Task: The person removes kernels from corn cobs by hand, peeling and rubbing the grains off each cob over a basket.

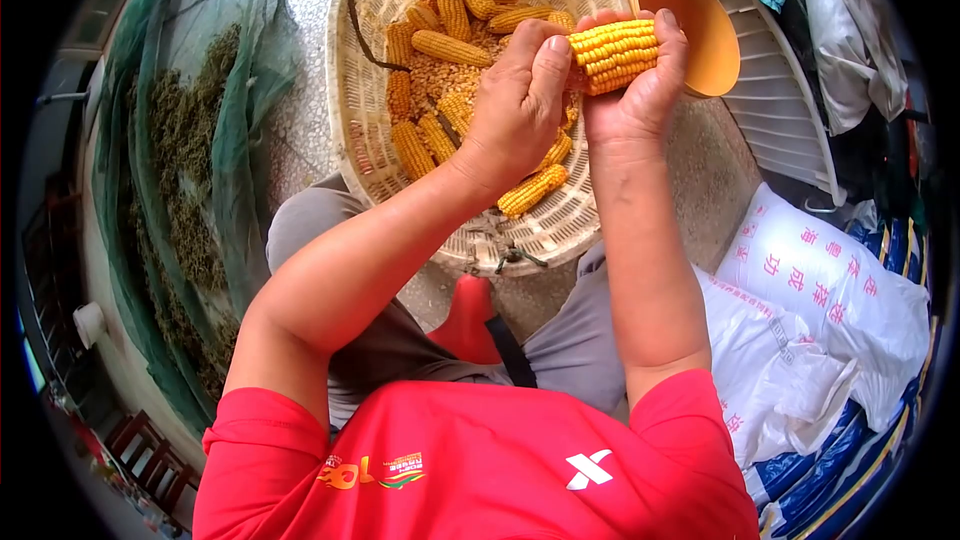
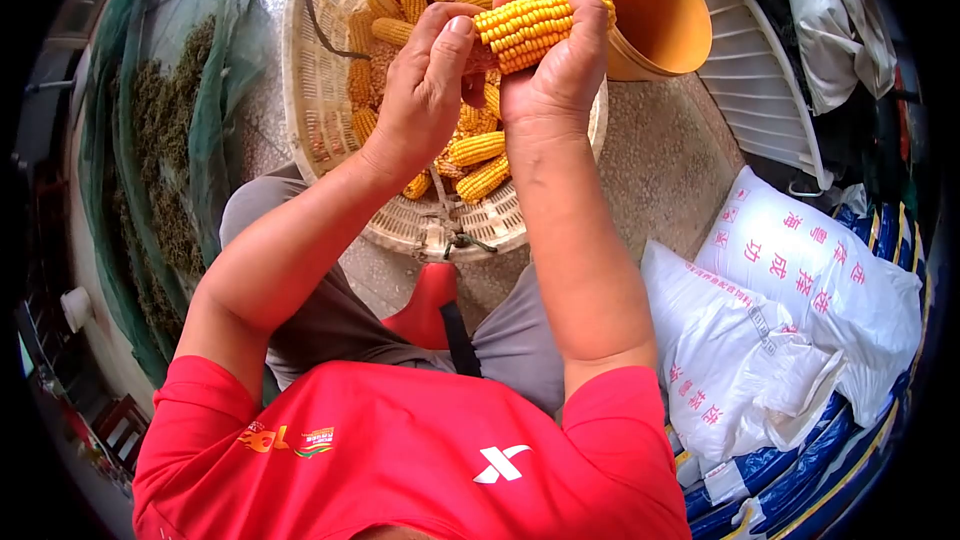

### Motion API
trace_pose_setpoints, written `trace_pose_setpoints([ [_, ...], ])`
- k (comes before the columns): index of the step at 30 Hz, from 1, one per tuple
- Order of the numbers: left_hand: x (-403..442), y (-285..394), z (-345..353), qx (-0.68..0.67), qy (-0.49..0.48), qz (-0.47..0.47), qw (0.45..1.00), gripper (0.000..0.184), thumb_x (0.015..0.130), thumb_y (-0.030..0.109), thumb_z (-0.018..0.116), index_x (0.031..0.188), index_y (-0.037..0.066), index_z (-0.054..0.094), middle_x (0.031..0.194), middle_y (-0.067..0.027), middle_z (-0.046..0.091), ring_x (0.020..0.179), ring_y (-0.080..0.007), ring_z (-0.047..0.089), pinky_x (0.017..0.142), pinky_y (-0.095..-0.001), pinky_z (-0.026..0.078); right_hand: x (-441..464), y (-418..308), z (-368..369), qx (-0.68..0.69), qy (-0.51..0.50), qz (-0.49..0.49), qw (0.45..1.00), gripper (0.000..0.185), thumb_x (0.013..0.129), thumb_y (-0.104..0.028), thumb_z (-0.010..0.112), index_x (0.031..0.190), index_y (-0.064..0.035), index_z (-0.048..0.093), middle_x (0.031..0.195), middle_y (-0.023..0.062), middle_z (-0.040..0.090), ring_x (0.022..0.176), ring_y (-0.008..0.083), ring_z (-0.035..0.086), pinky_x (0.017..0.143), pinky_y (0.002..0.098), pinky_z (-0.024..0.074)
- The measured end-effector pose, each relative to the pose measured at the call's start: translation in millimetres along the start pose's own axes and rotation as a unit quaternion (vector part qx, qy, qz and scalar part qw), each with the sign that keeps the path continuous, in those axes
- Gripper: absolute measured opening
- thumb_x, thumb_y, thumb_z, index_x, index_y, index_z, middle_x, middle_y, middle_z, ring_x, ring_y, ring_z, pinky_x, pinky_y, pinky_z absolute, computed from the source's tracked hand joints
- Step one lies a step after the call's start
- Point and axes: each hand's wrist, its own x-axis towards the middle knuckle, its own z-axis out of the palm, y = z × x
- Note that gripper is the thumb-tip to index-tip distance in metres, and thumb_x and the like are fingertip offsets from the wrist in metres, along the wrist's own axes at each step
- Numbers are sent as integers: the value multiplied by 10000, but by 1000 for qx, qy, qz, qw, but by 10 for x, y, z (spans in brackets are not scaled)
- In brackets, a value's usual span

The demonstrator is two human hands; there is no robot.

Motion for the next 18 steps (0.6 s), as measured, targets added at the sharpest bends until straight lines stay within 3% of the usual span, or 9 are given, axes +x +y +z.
trace_pose_setpoints([
  [9, 6, -40, -3, 42, 18, 9, 999, 285, 1022, 280, 365, 1068, 39, 510, 675, -14, 525, 519, -67, 483, 472, -219, 410, -17, 25, 21, -31, -14, -24, 999, 309, 837, -312, 633, 888, -29, 519, 807, 110, 589, 750, 233, 613, 715, 394, 550],
  [11, 2, -18, -5, 56, 56, -39, 996, 238, 999, 217, 389, 986, 9, 504, 719, -144, 566, 657, -239, 585, 616, -367, 472, -20, 38, 31, -25, 3, -35, 999, 302, 835, -301, 641, 895, -32, 519, 807, 106, 582, 754, 225, 614, 722, 396, 555],
  [15, 2, -10, -26, 42, 52, -28, 997, 244, 997, 235, 410, 987, 11, 505, 701, -125, 557, 604, -197, 561, 568, -350, 464, -40, 27, 27, -31, -1, -34, 999, 293, 836, -290, 644, 903, -37, 514, 809, 100, 578, 762, 219, 614, 731, 400, 557],
  [17, -28, 155, -37, -88, 17, -119, 989, 266, 995, 269, 442, 988, 10, 503, 690, -103, 556, 551, -138, 535, 509, -307, 447, -21, 18, 18, -19, -2, -31, 999, 290, 842, -293, 638, 903, -39, 513, 808, 97, 580, 767, 221, 615, 729, 400, 558],
  [18, -40, 183, -27, -88, 16, -119, 989, 266, 995, 269, 442, 988, 10, 503, 690, -103, 556, 551, -138, 535, 509, -307, 447, -22, 13, 20, -19, -1, -32, 999, 290, 842, -293, 638, 903, -39, 513, 808, 97, 580, 767, 221, 615, 729, 400, 558],
])
